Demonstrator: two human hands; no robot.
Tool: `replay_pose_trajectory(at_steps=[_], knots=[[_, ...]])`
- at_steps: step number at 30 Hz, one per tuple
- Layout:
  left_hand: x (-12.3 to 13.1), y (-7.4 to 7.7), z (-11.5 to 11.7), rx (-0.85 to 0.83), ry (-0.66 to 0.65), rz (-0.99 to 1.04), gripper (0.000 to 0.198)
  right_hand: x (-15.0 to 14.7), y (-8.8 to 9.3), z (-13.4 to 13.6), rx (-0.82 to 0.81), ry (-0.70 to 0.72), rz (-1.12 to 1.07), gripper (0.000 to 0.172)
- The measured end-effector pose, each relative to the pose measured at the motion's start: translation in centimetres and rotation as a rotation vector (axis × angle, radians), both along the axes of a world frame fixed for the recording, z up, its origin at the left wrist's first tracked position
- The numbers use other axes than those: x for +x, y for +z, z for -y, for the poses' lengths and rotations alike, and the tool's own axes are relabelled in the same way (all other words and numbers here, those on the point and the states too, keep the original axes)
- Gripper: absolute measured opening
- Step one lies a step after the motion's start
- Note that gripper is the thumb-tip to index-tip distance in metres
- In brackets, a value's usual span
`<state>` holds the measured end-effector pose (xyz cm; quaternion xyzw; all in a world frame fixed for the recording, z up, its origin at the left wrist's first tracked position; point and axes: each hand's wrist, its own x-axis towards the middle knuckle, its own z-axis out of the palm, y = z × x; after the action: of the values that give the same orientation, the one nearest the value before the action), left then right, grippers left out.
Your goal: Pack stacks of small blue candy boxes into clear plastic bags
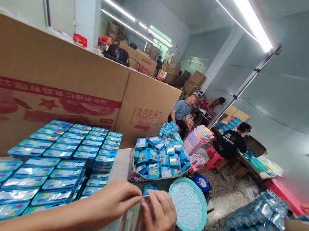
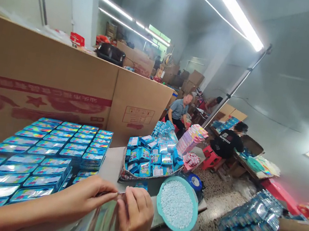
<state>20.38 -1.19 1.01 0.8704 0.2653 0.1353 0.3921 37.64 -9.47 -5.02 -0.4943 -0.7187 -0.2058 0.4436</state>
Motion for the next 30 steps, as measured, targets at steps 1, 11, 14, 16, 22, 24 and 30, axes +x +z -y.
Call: replay_pose_trajectory(at_steps=[1,11,14,16,22,24,30], knots=[[0.0,0.0,0.0,0.010,0.007,0.005,0.043,0.0,0.2,-0.1,0.000,-0.004,0.019,0.031],[-0.3,0.3,0.1,0.043,0.037,0.106,0.039,-0.6,1.5,0.0,0.049,0.037,0.032,0.027],[-0.5,0.4,0.1,0.081,0.050,0.115,0.037,-0.1,1.9,0.1,-0.036,0.073,-0.021,0.019],[-0.6,0.4,0.0,0.113,0.048,0.107,0.036,0.5,2.1,0.0,-0.079,0.065,-0.035,0.025],[-0.9,-0.3,-0.3,0.144,-0.011,0.136,0.031,2.2,3.1,-0.1,-0.374,0.064,-0.174,0.025],[-1.1,-0.5,-0.3,0.144,-0.032,0.132,0.031,2.3,3.4,0.1,-0.505,0.101,-0.308,0.010],[-2.4,-0.3,-0.5,0.218,-0.045,0.023,0.030,3.2,3.6,0.4,-0.678,0.102,-0.632,0.013]])
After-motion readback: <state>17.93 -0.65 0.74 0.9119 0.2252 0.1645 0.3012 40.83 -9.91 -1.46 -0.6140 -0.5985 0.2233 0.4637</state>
